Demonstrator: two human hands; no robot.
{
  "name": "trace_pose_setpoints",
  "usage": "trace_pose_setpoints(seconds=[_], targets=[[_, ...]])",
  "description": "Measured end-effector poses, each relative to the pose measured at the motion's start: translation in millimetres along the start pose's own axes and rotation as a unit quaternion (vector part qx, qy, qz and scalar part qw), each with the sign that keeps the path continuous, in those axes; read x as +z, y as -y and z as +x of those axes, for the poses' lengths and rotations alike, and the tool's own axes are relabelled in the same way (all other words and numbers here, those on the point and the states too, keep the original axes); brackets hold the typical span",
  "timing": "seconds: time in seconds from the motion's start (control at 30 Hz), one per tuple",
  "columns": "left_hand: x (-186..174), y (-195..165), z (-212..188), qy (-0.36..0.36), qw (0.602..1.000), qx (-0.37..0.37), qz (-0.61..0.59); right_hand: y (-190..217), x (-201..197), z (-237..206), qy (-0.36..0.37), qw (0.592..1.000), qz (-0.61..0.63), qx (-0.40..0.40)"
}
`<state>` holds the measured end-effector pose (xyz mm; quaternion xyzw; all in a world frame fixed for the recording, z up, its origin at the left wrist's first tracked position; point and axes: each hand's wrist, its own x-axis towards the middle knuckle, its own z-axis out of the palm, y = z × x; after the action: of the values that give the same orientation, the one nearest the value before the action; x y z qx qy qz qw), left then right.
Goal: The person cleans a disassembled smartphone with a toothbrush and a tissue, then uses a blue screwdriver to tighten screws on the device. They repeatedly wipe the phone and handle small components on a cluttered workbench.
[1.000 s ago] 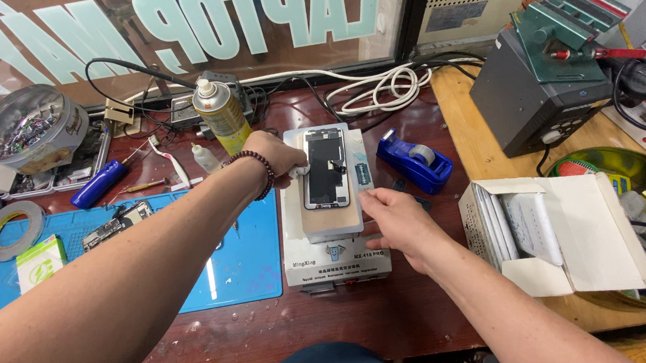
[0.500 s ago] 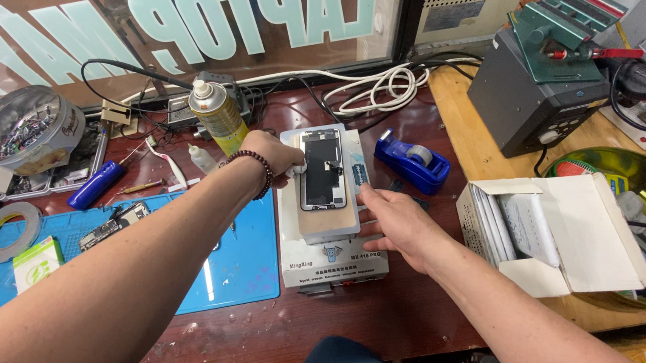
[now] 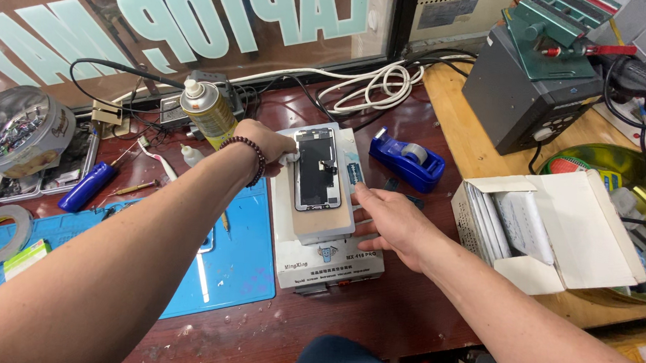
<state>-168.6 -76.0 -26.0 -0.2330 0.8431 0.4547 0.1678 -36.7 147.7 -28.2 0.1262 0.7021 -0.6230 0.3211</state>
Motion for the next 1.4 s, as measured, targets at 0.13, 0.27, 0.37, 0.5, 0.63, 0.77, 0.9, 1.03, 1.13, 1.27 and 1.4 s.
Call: trace_pose_setpoints(seconds=[0.13,0.27,0.37,0.5,0.63,0.77,0.9,1.03,1.13,1.27,1.4], targets=[[-2,-11,7,0.006,1.0,-0.01,0.002,1,0,-2,0.001,1.0,0.007,0.002],[-4,-9,-2,0.016,1.0,-0.019,0.016,2,1,-2,-0.004,1.0,-0.004,0.008],[-2,2,-16,0.018,1.0,0.0,0.025,2,1,-2,-0.003,1.0,-0.002,0.007],[0,21,-33,0.057,0.997,0.017,0.042,1,1,-1,0.005,1.0,0.006,0.001],[-1,32,-39,0.053,0.998,0.014,0.039,0,0,1,0.003,1.0,0.005,0.001],[-1,23,-29,0.05,0.999,0.008,0.016,-1,0,1,0.004,1.0,0.001,0.002],[-1,19,-27,0.059,0.998,0.002,0.025,-3,0,2,0.001,1.0,-0.005,0.001],[-1,30,-41,0.056,0.997,0.015,0.056,-5,1,2,0.008,1.0,0.019,-0.007],[-3,32,-48,0.059,0.995,0.023,0.076,-6,1,2,0.008,1.0,0.016,-0.003],[-3,21,-37,0.051,0.997,0.019,0.062,-5,1,0,0.004,1.0,0.008,0.002],[-4,8,-12,0.037,0.999,0.003,0.024,-3,2,-1,-0.002,1.0,0.006,0.009]])
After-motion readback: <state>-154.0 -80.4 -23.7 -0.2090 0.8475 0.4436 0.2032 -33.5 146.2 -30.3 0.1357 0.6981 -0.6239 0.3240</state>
